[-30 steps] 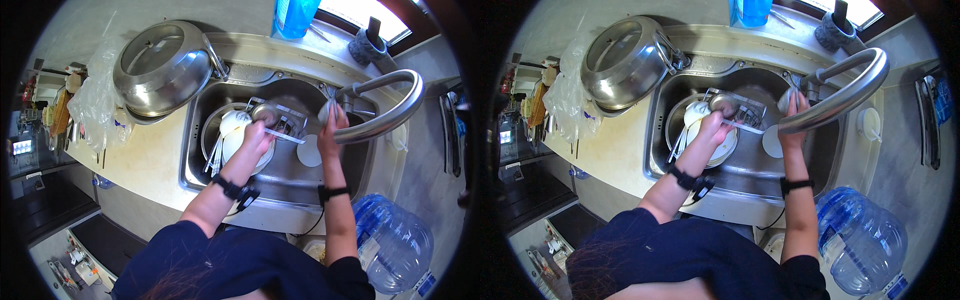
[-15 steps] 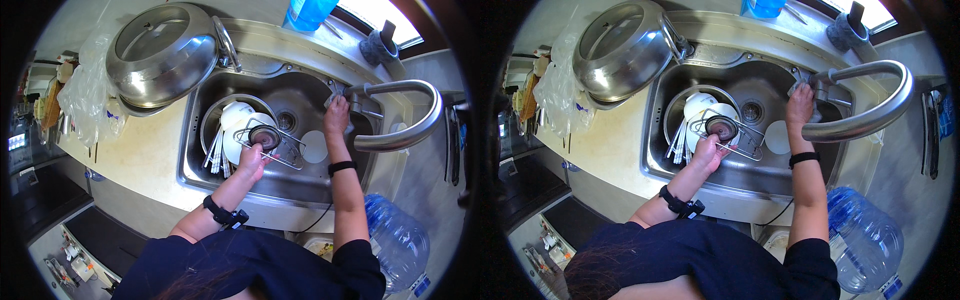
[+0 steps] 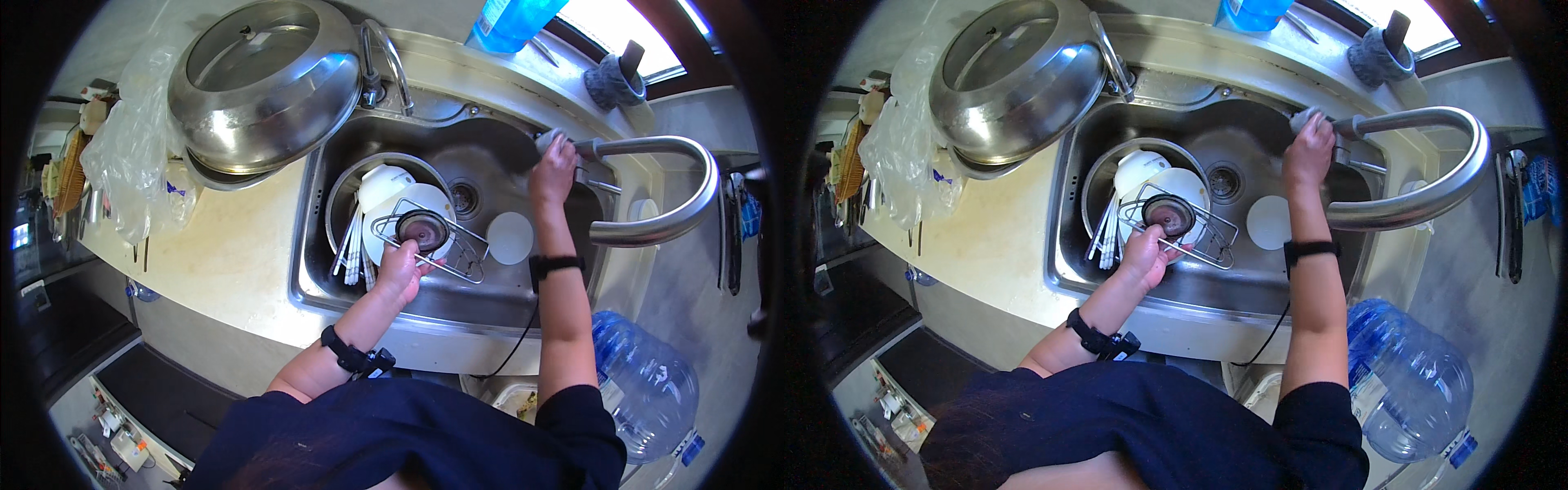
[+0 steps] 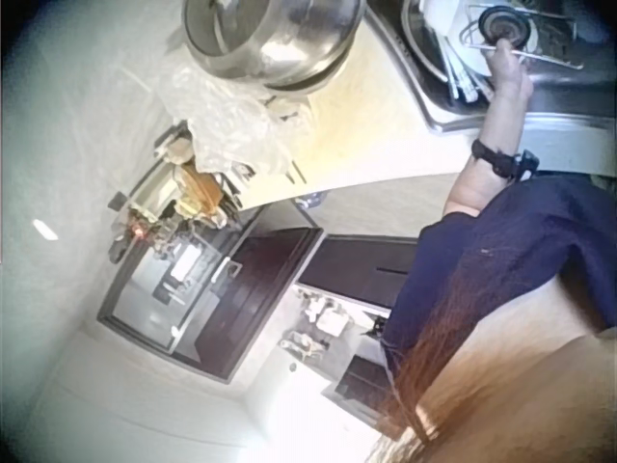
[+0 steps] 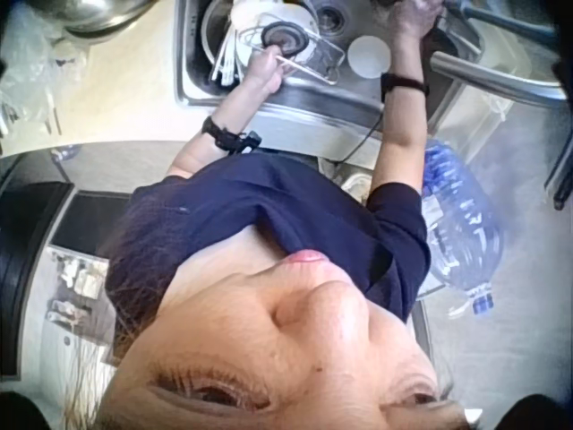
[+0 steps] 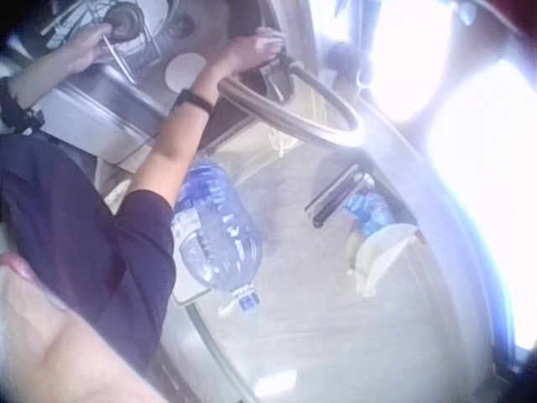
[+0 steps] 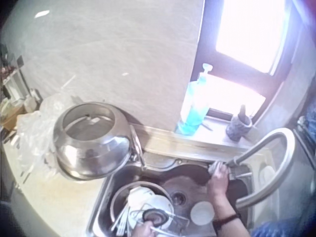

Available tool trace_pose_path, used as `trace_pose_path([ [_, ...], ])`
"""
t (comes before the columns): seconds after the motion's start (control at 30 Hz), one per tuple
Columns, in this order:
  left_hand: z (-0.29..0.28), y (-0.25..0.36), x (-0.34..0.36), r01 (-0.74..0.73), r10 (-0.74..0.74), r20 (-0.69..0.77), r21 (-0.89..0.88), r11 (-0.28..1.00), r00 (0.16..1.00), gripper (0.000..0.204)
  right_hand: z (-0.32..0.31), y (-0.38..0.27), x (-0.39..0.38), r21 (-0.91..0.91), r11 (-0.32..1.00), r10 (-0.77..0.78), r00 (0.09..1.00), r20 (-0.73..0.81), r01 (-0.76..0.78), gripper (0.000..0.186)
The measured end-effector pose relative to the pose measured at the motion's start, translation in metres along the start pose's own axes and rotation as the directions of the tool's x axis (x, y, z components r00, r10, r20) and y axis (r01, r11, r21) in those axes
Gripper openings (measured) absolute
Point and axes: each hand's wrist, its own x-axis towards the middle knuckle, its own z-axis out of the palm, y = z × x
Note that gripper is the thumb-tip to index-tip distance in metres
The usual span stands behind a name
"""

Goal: The person washes a white bowl and a metal dish rack in a kitchen sink using a cloth and running water. They scrub the bowl inside and out, rinse it, then scrub and rinse the dish rack before placing it in the sink.

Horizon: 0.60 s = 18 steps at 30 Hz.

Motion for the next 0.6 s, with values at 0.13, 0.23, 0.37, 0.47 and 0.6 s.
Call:
trace_pose_path([
  [0.13,-0.007,-0.002,0.003,-0.026,0.026,-0.007,-0.001,1.000,1.000,0.036,0.008,-0.061,0.017,-0.208,0.974,0.144,0.948,0.283,-0.086,0.050],
  [0.23,-0.013,-0.002,0.007,0.018,-0.018,-0.020,-0.036,0.999,1.000,0.034,0.015,-0.096,0.020,-0.250,0.911,-0.182,0.862,0.473,0.329,0.052],
  [0.37,-0.019,0.003,0.008,0.003,-0.003,-0.027,-0.016,1.000,1.000,0.034,0.018,-0.092,0.015,0.229,0.971,0.021,0.973,0.230,-0.075,0.039],
  [0.47,-0.021,0.008,0.006,-0.060,0.059,-0.025,-0.035,0.998,0.998,0.030,0.018,-0.082,0.013,0.205,0.970,0.122,0.991,0.049,-0.130,0.032],
  [0.6,-0.020,0.010,0.005,-0.032,0.030,-0.047,-0.052,0.998,0.998,0.028,0.012,-0.100,0.024,0.419,0.900,-0.163,0.983,0.079,0.116,0.037],
])
